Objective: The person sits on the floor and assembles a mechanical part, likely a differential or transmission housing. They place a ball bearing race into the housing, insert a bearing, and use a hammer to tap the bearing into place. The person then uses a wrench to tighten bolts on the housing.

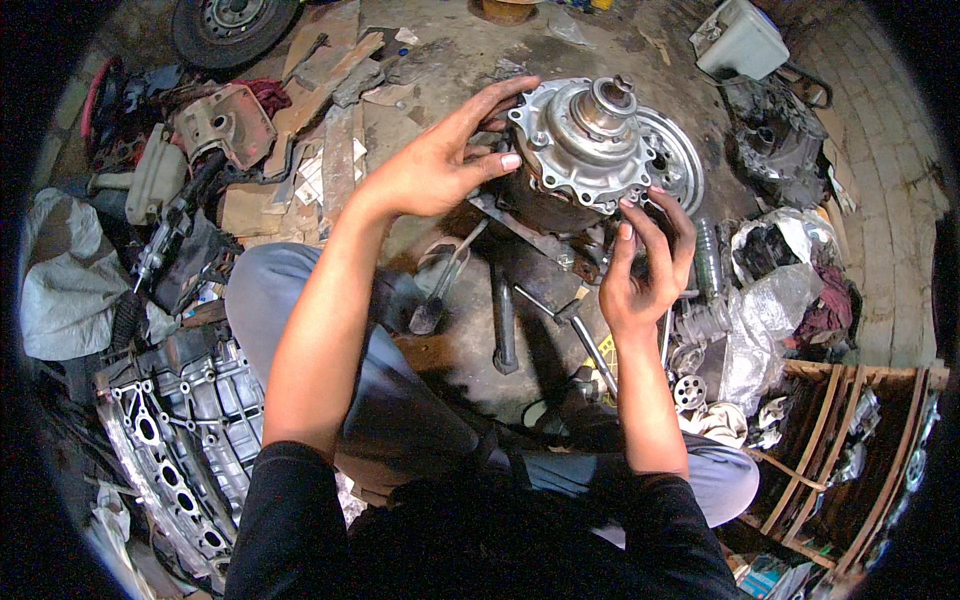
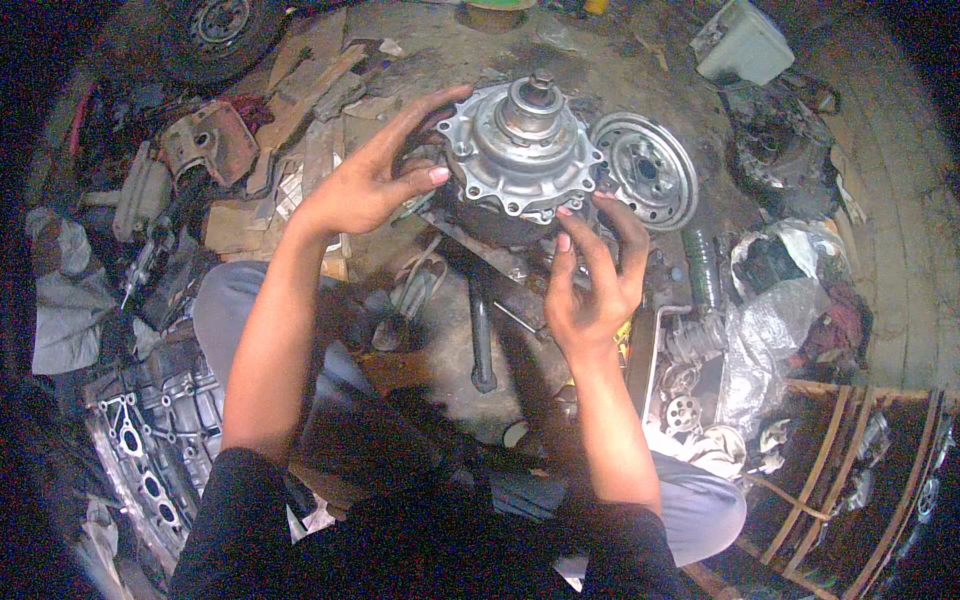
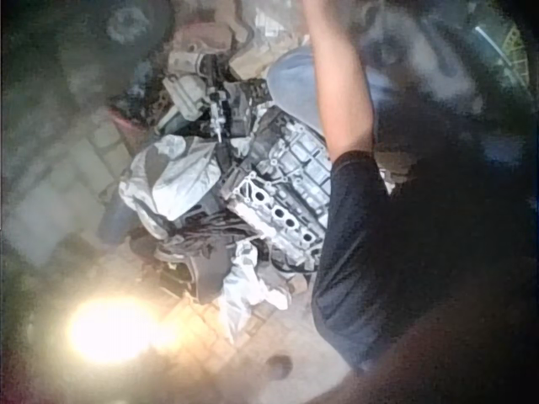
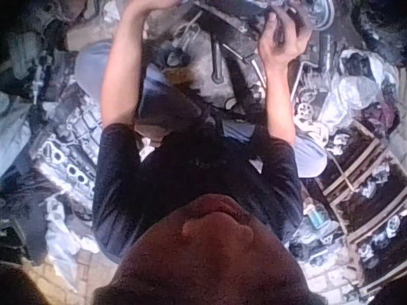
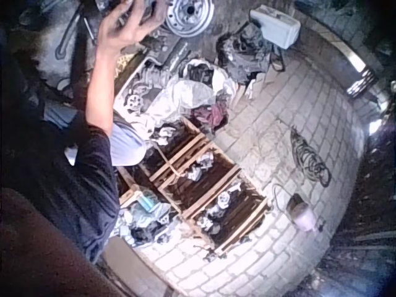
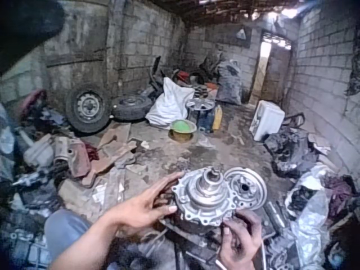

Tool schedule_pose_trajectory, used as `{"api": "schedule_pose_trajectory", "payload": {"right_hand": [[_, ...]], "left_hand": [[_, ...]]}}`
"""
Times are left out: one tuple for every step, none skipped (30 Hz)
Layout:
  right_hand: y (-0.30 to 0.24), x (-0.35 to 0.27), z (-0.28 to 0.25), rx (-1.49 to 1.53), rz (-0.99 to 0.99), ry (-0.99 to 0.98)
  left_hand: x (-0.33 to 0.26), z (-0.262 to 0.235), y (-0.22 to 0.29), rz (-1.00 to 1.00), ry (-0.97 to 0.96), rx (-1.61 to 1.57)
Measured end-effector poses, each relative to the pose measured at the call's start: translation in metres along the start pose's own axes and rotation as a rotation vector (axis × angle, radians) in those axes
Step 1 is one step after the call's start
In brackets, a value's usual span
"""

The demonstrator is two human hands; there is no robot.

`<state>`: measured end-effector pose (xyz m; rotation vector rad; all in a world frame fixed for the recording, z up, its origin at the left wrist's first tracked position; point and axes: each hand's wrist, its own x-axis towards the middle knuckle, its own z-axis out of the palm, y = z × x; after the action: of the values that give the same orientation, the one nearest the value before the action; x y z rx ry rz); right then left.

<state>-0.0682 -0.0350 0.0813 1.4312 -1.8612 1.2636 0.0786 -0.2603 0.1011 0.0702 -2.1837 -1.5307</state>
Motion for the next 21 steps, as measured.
{"api": "schedule_pose_trajectory", "payload": {"right_hand": [[-0.0004,-0.0007,0.0002,0.005,-0.005,0.000],[-0.0011,-0.0012,0.0007,0.013,0.008,0.003],[-0.0018,-0.0016,0.0013,0.020,0.021,0.006],[-0.0023,-0.0021,0.0018,0.028,0.034,0.009],[-0.0020,-0.0027,0.0015,0.017,0.024,0.002],[-0.0013,-0.0032,0.0010,0.005,0.015,-0.006],[-0.0009,-0.0034,0.0007,-0.007,0.005,-0.013],[-0.0009,-0.0033,0.0010,-0.005,0.006,-0.013],[-0.0009,-0.0031,0.0012,-0.002,0.007,-0.012],[-0.0010,-0.0030,0.0014,0.000,0.008,-0.012],[-0.0012,-0.0028,0.0013,0.000,0.002,-0.018],[-0.0016,-0.0024,0.0011,0.001,-0.004,-0.024],[-0.0018,-0.0023,0.0011,0.003,-0.009,-0.029],[-0.0019,-0.0024,0.0010,0.006,-0.008,-0.025],[-0.0023,-0.0025,0.0011,0.010,-0.006,-0.022],[-0.0024,-0.0026,0.0012,0.015,-0.005,-0.018],[-0.0021,-0.0024,0.0012,0.015,-0.006,-0.017],[-0.0016,-0.0023,0.0013,0.015,-0.008,-0.016],[-0.0014,-0.0021,0.0014,0.016,-0.009,-0.015],[-0.0013,-0.0021,0.0017,0.018,-0.010,-0.014],[-0.0013,-0.0021,0.0020,0.020,-0.011,-0.012]], "left_hand": [[0.0001,0.0000,-0.0005,0.003,0.002,-0.011],[0.0002,-0.0002,-0.0002,0.007,0.003,-0.022],[-0.0001,-0.0004,0.0005,0.013,0.004,0.001],[-0.0004,-0.0005,0.0017,0.019,0.006,0.025],[-0.0003,-0.0002,0.0024,0.025,0.008,0.047],[-0.0001,0.0004,0.0021,0.019,0.010,0.021],[0.0002,0.0010,0.0011,0.013,0.013,-0.005],[0.0004,0.0013,0.0000,0.007,0.015,-0.031],[0.0005,0.0009,-0.0010,0.009,0.016,-0.027],[0.0006,0.0002,-0.0020,0.011,0.017,-0.023],[0.0005,-0.0001,-0.0024,0.013,0.017,-0.019],[0.0001,-0.0002,-0.0024,0.008,0.019,-0.040],[-0.0004,-0.0003,-0.0019,0.003,0.021,-0.060],[-0.0001,-0.0001,-0.0018,0.000,0.022,-0.082],[0.0000,0.0001,-0.0028,0.002,0.021,-0.086],[0.0001,0.0002,-0.0045,0.003,0.020,-0.091],[0.0004,0.0000,-0.0054,0.004,0.021,-0.094],[0.0006,-0.0003,-0.0059,0.003,0.019,-0.090],[0.0008,-0.0006,-0.0063,0.002,0.018,-0.086],[0.0009,-0.0008,-0.0058,0.000,0.017,-0.082],[0.0005,-0.0007,-0.0051,-0.008,0.023,-0.089]]}}
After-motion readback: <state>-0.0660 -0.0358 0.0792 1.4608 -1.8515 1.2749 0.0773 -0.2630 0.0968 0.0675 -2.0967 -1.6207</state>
